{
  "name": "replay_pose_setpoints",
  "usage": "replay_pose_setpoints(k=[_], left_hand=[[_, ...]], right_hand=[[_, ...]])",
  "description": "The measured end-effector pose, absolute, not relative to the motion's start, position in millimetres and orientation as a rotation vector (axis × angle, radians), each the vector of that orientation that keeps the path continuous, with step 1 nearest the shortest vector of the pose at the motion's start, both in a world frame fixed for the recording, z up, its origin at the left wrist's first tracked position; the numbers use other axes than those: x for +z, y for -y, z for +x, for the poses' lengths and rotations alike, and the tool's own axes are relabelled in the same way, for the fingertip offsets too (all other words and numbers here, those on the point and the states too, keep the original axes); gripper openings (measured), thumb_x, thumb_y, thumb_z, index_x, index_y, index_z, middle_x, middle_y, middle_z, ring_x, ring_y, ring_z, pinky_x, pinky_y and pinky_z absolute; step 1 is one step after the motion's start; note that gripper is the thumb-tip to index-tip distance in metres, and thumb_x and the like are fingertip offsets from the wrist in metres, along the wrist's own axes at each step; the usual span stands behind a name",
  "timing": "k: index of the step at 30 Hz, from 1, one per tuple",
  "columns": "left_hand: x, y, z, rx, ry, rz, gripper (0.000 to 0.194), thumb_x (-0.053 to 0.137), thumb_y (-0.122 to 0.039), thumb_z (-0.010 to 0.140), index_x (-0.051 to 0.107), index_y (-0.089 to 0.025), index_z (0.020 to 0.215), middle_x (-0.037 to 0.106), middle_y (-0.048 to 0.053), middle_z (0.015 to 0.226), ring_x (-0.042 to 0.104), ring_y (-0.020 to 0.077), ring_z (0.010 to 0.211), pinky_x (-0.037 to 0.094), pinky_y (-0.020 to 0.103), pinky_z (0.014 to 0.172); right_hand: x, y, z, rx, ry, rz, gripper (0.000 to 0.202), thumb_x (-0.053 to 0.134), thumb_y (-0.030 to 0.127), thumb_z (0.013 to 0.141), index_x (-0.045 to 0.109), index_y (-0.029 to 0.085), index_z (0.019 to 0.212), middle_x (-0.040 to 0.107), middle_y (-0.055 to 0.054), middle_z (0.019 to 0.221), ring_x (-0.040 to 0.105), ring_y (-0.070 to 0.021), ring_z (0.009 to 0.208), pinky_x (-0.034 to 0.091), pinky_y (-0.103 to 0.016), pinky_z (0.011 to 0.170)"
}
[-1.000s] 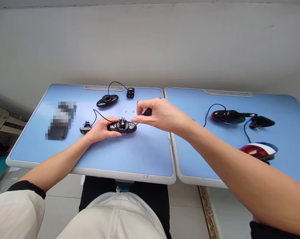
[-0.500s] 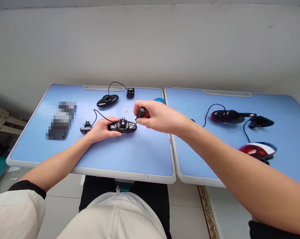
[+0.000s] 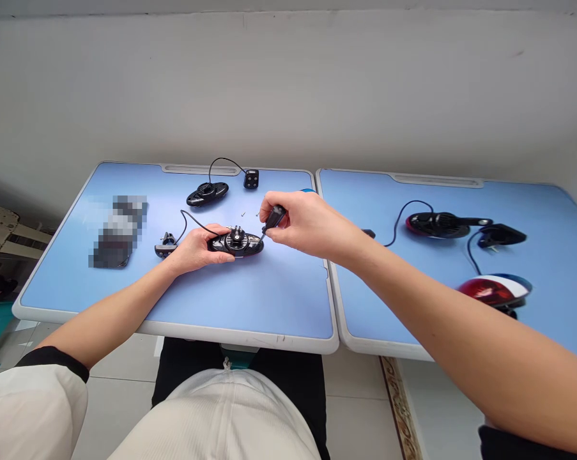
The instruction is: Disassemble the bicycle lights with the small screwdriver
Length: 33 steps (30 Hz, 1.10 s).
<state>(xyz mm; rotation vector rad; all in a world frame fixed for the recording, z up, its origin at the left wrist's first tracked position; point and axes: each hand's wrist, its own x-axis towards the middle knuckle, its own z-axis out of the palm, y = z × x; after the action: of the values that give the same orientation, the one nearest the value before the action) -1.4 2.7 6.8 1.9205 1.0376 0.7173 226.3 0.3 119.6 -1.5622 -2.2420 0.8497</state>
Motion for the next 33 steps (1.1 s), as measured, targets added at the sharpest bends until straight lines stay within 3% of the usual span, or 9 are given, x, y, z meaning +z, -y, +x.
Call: replay_pose_setpoints(k=[7,12,20,26,33], left_hand=[[8,-3,-1,0.735,-1.034,1.919,0.053,0.077,-0.041,0.065,0.066,-0.017,0.112,0.068,0.007,0.112,0.061,0.0241,0.107,0.047,0.035,0.097],[9,-3,-1,0.718,-1.026,1.941,0.050,0.075,-0.041,0.067,0.067,-0.018,0.112,0.069,0.007,0.111,0.061,0.0241,0.107,0.047,0.035,0.097],[8,-3,-2,0.702,-1.051,1.921,0.053,0.077,-0.041,0.066,0.066,-0.018,0.112,0.067,0.007,0.114,0.060,0.0249,0.109,0.045,0.037,0.099],[8,-3,-2,0.698,-1.045,1.907,0.052,0.076,-0.041,0.066,0.066,-0.018,0.112,0.067,0.008,0.114,0.060,0.0249,0.110,0.044,0.037,0.100],[7,-3,-1,0.703,-1.054,1.903,0.053,0.077,-0.040,0.065,0.066,-0.017,0.111,0.067,0.008,0.115,0.060,0.0244,0.109,0.045,0.036,0.099]], right_hand=[[124,-5,228,1.183,2.266,-1.571,0.010,0.064,0.027,0.073,0.055,0.022,0.076,0.054,0.003,0.062,0.048,-0.0108,0.054,0.034,-0.026,0.051],[115,-2,227,0.968,2.205,-1.517,0.023,0.066,0.040,0.073,0.054,0.021,0.069,0.052,0.002,0.063,0.042,-0.0107,0.056,0.033,-0.027,0.053],[123,-4,226,1.058,2.182,-1.593,0.015,0.067,0.032,0.069,0.058,0.021,0.074,0.056,0.002,0.062,0.045,-0.0111,0.053,0.033,-0.026,0.050],[118,-2,227,0.930,2.205,-1.510,0.024,0.062,0.043,0.077,0.061,0.021,0.069,0.060,-0.002,0.068,0.048,-0.0131,0.060,0.035,-0.028,0.054],[116,1,225,0.822,2.168,-1.565,0.009,0.064,0.025,0.069,0.060,0.021,0.075,0.064,-0.001,0.073,0.056,-0.0144,0.063,0.041,-0.027,0.058]])
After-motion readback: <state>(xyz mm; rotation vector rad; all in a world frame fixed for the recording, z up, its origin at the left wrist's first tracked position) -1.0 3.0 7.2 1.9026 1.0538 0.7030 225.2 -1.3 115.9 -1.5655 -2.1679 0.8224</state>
